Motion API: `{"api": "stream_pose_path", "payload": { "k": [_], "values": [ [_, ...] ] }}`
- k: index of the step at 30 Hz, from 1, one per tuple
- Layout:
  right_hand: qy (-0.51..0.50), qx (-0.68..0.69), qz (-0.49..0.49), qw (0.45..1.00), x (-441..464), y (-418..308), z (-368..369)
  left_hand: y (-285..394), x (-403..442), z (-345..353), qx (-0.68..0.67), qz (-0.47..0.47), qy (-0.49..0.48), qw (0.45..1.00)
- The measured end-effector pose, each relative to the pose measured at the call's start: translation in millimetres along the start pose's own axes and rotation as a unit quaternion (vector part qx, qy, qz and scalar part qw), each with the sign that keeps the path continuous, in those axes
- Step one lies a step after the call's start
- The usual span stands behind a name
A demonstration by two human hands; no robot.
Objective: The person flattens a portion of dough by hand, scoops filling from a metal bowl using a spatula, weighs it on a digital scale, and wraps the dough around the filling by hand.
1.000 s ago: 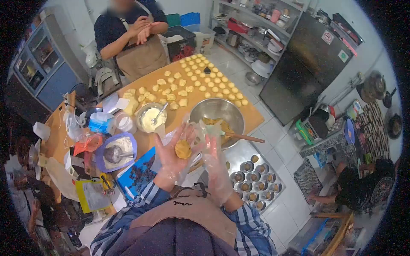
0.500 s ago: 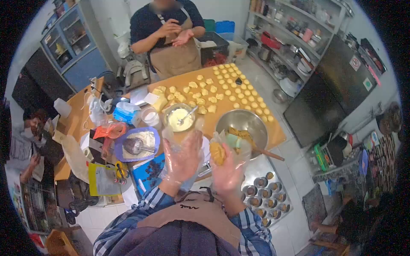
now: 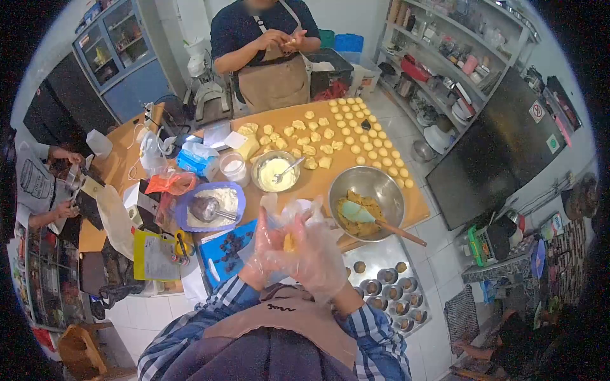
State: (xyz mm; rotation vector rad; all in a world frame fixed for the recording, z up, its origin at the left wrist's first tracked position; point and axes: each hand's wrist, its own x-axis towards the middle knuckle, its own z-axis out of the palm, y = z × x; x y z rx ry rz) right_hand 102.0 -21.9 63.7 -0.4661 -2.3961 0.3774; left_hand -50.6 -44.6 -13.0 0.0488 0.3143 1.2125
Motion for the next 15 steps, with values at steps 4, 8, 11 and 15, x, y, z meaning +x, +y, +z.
{"api": "stream_pose_path", "payload": {
  "k": [4, 8, 11, 15],
  "values": [
    [-0.082, 0.059, 0.072, 0.992, 14, -28, -10, -3, -1, 10, -0.021, 0.027, -0.057, 0.998],
    [-0.079, 0.063, 0.056, 0.993, 5, -18, -4, -5, 1, 3, -0.05, -0.011, -0.104, 0.993],
    [-0.049, 0.123, 0.103, 0.986, -2, -8, -2, 1, 3, -3, -0.009, -0.019, 0.013, 1.0],
    [-0.114, -0.021, -0.007, 0.993, 23, -12, -26, -1, 14, -16, 0.068, -0.007, 0.063, 0.996]
  ]
}}
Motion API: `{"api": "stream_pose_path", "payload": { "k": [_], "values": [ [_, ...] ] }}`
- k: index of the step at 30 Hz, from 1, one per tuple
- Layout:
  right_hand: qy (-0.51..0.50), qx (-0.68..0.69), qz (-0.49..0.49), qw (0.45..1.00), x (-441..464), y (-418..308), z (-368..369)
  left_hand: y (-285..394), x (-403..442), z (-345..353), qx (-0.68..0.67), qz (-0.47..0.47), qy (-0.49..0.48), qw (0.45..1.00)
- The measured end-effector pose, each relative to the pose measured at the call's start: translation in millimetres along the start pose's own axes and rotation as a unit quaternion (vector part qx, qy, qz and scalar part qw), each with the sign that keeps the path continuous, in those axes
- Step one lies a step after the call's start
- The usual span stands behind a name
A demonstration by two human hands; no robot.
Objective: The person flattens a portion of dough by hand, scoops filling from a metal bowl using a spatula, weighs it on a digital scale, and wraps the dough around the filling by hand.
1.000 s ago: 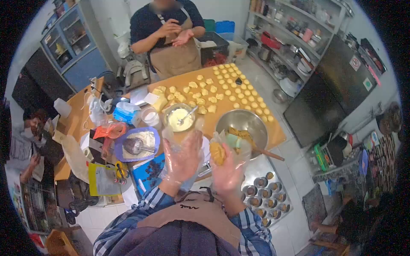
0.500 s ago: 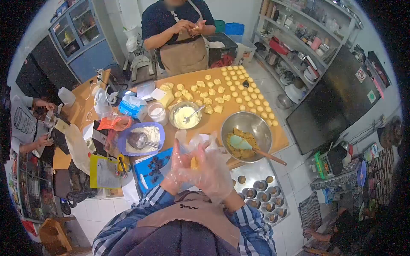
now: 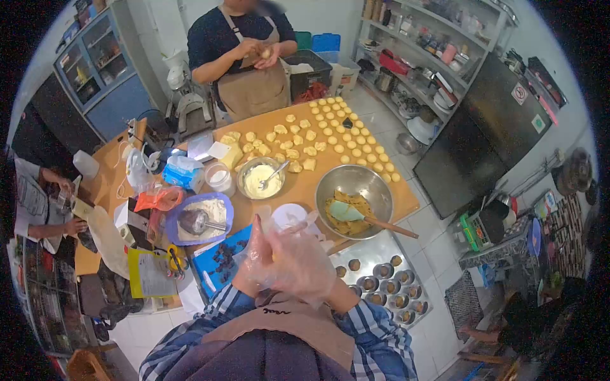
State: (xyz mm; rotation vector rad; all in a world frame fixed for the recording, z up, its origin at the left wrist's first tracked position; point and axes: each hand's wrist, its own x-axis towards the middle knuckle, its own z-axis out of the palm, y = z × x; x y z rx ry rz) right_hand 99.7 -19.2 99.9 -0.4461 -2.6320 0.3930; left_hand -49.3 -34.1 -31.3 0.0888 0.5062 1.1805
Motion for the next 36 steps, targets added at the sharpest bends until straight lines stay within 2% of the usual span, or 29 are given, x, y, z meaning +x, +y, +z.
{"api": "stream_pose_path", "payload": {
  "k": [2, 3, 4, 6, 7, 8, 9, 11, 13, 15, 16, 19, 20, 22, 23, 25, 26, 27, 28, 29, 30, 32, 34, 36],
  "values": [
    [0.031, 0.018, 0.017, 0.999, -2, 0, 10, 3, -9, 17, 0.049, 0.025, 0.012, 0.998],
    [0.052, 0.159, 0.084, 0.982, -5, 6, 17, 5, -14, 25, 0.073, 0.039, 0.022, 0.996],
    [0.069, 0.297, 0.151, 0.94, -11, 13, 26, 5, -12, 17, -0.009, -0.001, -0.088, 0.996],
    [0.135, 0.517, 0.248, 0.808, -17, 10, 29, 9, -9, 3, -0.171, -0.074, -0.301, 0.935],
    [0.193, 0.599, 0.27, 0.729, -19, 5, 25, 8, -7, -1, -0.134, -0.007, -0.213, 0.968],
    [0.191, 0.527, 0.265, 0.784, -28, 18, 39, 11, -9, 14, -0.094, 0.06, -0.121, 0.986],
    [0.203, 0.562, 0.25, 0.762, -32, 21, 49, 13, -13, 33, -0.051, 0.125, -0.029, 0.99],
    [0.225, 0.628, 0.218, 0.713, -37, 26, 66, 17, -23, 72, -0.073, 0.181, 0.048, 0.98],
    [0.285, 0.771, 0.216, 0.527, -26, 19, 81, 12, -21, 78, -0.015, 0.233, 0.043, 0.971],
    [0.303, 0.826, 0.267, 0.394, -16, 19, 69, 5, -13, 68, 0.111, 0.294, 0.009, 0.949],
    [0.293, 0.848, 0.254, 0.362, -18, 24, 67, 4, -13, 65, 0.144, 0.305, 0.008, 0.941],
    [0.281, 0.868, 0.239, 0.333, -24, 34, 66, 6, -17, 58, 0.191, 0.328, 0.015, 0.925],
    [0.294, 0.861, 0.246, 0.334, -20, 31, 64, 6, -17, 55, 0.181, 0.325, 0.022, 0.928],
    [0.331, 0.808, 0.241, 0.424, -15, 28, 73, 3, -12, 45, 0.124, 0.309, 0.046, 0.942],
    [0.353, 0.752, 0.224, 0.51, -11, 27, 84, 1, -9, 40, 0.086, 0.299, 0.061, 0.948],
    [0.279, 0.568, 0.186, 0.752, -10, 29, 82, -1, -8, 35, -0.006, 0.248, 0.053, 0.967],
    [0.175, 0.419, 0.158, 0.877, -7, 20, 54, -2, -8, 35, -0.061, 0.205, 0.033, 0.976],
    [0.145, 0.318, 0.136, 0.927, -4, 16, 46, -4, -9, 34, -0.116, 0.16, 0.012, 0.98],
    [0.121, 0.206, 0.11, 0.965, 0, 13, 38, -5, -1, 21, -0.164, 0.146, -0.034, 0.975],
    [0.106, 0.098, 0.081, 0.986, 3, 9, 30, -4, 0, 19, -0.168, 0.134, -0.027, 0.976],
    [0.144, 0.06, 0.055, 0.986, 2, 12, 27, -2, -1, 17, -0.171, 0.121, -0.019, 0.978],
    [0.152, 0.042, 0.023, 0.987, 1, 17, 20, -2, -5, 20, -0.17, 0.102, -0.003, 0.98],
    [0.1, 0.08, 0.011, 0.992, 4, 20, 12, 3, -9, 36, -0.155, 0.089, 0.009, 0.984],
    [0.1, 0.064, 0.025, 0.993, -7, 28, 31, 4, -6, 50, -0.141, 0.105, -0.014, 0.984]
  ]
}}
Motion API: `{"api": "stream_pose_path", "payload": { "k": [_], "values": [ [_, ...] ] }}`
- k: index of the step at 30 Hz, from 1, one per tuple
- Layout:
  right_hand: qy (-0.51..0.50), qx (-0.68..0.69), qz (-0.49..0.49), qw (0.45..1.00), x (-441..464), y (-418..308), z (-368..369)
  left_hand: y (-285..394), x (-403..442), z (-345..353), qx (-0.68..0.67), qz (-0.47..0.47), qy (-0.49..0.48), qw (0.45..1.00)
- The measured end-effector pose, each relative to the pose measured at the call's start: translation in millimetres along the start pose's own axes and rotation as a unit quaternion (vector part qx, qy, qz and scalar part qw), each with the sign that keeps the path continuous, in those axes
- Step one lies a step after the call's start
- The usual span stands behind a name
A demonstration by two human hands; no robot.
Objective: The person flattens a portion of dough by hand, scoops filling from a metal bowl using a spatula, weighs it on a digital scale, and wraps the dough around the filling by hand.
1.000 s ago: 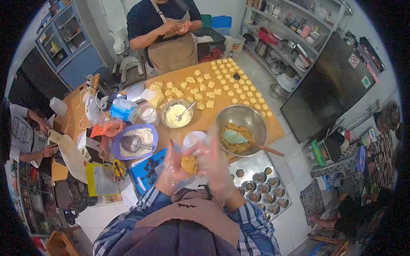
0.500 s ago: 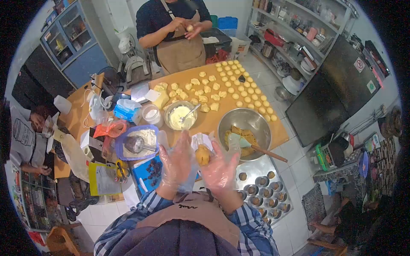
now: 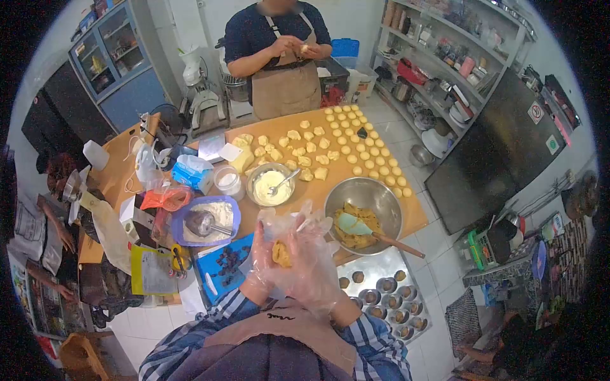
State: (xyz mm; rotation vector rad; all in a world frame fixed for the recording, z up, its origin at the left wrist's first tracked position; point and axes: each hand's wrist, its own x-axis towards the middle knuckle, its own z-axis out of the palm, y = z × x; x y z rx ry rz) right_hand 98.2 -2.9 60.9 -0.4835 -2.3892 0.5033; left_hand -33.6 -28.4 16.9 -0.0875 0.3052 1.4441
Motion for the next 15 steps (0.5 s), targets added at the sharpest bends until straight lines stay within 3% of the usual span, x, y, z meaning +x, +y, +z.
{"api": "stream_pose_path", "payload": {
  "k": [1, 3, 4, 5, 6, 7, 8, 10, 12, 13, 15],
  "values": [
    [0.009, 0.073, 0.017, 0.997, -4, 4, 1, -2, 2, 3, 0.005, 0.006, -0.013, 1.0],
    [0.039, 0.3, 0.063, 0.951, -3, 6, -8, 3, 18, -32, -0.12, -0.075, -0.181, 0.973],
    [0.037, 0.348, 0.089, 0.933, -3, 7, -15, 4, 21, -47, -0.182, -0.113, -0.259, 0.942],
    [0.038, 0.394, 0.115, 0.911, -2, 7, -22, 3, 18, -42, -0.156, -0.117, -0.226, 0.954],
    [0.018, 0.339, 0.135, 0.931, -2, 10, -28, 4, 16, -29, -0.129, -0.121, -0.194, 0.965],
    [-0.007, 0.299, 0.127, 0.946, -1, 12, -29, 5, 15, -22, -0.1, -0.127, -0.163, 0.973],
    [-0.03, 0.257, 0.116, 0.959, 0, 14, -31, 5, 16, -19, -0.141, -0.15, -0.236, 0.95],
    [-0.053, 0.183, 0.071, 0.979, 2, 20, -31, 3, 14, -8, -0.149, -0.156, -0.164, 0.963],
    [-0.026, 0.277, 0.083, 0.957, 1, 23, -31, 1, 12, 2, -0.108, -0.16, -0.104, 0.976],
    [0.004, 0.398, 0.126, 0.909, -2, 23, -31, 0, 12, 0, -0.063, -0.162, -0.081, 0.981],
    [-0.007, 0.41, 0.145, 0.9, -2, 24, -32, 0, 11, -6, -0.048, -0.184, -0.108, 0.976]
  ]
}}
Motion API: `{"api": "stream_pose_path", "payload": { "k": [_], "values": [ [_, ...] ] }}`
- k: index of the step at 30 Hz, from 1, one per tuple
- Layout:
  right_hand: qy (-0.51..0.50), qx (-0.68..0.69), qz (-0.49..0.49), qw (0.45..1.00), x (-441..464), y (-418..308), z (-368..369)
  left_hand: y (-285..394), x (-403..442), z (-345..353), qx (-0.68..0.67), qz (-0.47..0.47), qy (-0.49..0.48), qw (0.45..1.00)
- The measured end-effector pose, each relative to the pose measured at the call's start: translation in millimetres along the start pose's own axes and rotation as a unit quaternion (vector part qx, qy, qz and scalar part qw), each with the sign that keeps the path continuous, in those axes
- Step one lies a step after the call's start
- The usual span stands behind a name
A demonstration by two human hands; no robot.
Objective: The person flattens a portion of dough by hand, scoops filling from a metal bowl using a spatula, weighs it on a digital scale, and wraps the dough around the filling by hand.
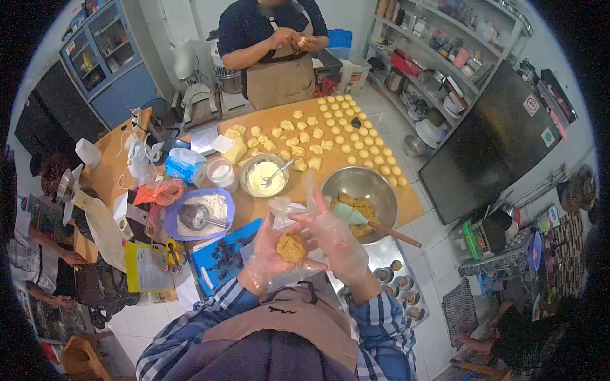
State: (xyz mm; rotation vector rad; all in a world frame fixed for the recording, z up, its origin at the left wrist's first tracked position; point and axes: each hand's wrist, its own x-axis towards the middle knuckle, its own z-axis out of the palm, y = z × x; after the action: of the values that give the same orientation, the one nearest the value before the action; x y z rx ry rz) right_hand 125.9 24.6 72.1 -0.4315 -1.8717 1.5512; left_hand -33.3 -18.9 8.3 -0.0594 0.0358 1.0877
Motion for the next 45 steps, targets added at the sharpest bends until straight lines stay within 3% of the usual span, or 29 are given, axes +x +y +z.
{"api": "stream_pose_path", "payload": {
  "k": [3, 5, 7, 10, 12, 13, 16, 18, 20, 23, 25, 27, 30, 32, 34, 36, 38, 41, 45],
  "values": [
    [-0.053, -0.299, -0.053, 0.951, 6, -1, -1, 2, -2, -10, -0.028, -0.042, -0.105, 0.993],
    [0.0, -0.074, 0.048, 0.996, -4, 13, 3, 3, -3, -16, -0.015, -0.044, -0.094, 0.994],
    [0.005, -0.06, 0.024, 0.998, -4, 17, 2, 7, -3, -24, -0.04, -0.048, -0.083, 0.995],
    [-0.04, -0.289, -0.12, 0.949, 2, 5, 0, 7, -4, -14, -0.132, -0.006, 0.013, 0.991],
    [-0.038, -0.348, -0.12, 0.929, 3, -10, 12, 7, -2, -9, -0.137, 0.038, 0.046, 0.989],
    [-0.055, -0.335, -0.139, 0.93, 4, -9, 9, 5, -1, -10, -0.108, 0.058, 0.037, 0.992],
    [0.015, -0.048, -0.091, 0.995, -9, 31, -2, 10, -1, -21, -0.02, 0.029, -0.109, 0.993],
    [0.091, 0.146, -0.093, 0.981, -12, 36, 3, 11, -2, -16, 0.019, 0.059, -0.126, 0.99],
    [0.136, 0.082, -0.066, 0.985, -12, 30, 13, 8, -3, -5, 0.038, 0.156, -0.033, 0.987],
    [0.126, -0.281, -0.037, 0.951, -11, 3, 31, 2, -2, 7, 0.08, 0.259, 0.042, 0.962],
    [0.077, -0.298, -0.031, 0.951, -7, -4, 43, -3, -2, 12, 0.134, 0.293, 0.041, 0.946],
    [-0.007, -0.326, 0.036, 0.945, 2, -28, 47, -2, -2, 17, 0.145, 0.293, 0.015, 0.945],
    [-0.024, -0.297, 0.016, 0.954, -3, -2, 43, 5, -7, 16, 0.056, 0.261, -0.013, 0.964],
    [0.123, -0.074, -0.078, 0.987, -4, 2, 44, 8, -7, 7, -0.028, 0.245, -0.02, 0.969],
    [0.165, -0.056, -0.104, 0.979, -6, 2, 42, 10, -5, 8, -0.048, 0.274, -0.027, 0.96],
    [0.113, -0.248, -0.061, 0.96, -20, 0, 39, 15, -5, 5, -0.047, 0.293, -0.063, 0.953],
    [0.088, -0.225, -0.055, 0.969, -21, 16, 53, 22, -5, 0, -0.029, 0.302, -0.131, 0.944],
    [0.071, -0.234, -0.066, 0.967, -21, 12, 61, 13, -2, 16, -0.01, 0.369, -0.048, 0.928],
    [0.05, -0.215, -0.086, 0.971, -17, 11, 57, 13, -4, 18, -0.017, 0.361, -0.043, 0.932]
  ]
}}
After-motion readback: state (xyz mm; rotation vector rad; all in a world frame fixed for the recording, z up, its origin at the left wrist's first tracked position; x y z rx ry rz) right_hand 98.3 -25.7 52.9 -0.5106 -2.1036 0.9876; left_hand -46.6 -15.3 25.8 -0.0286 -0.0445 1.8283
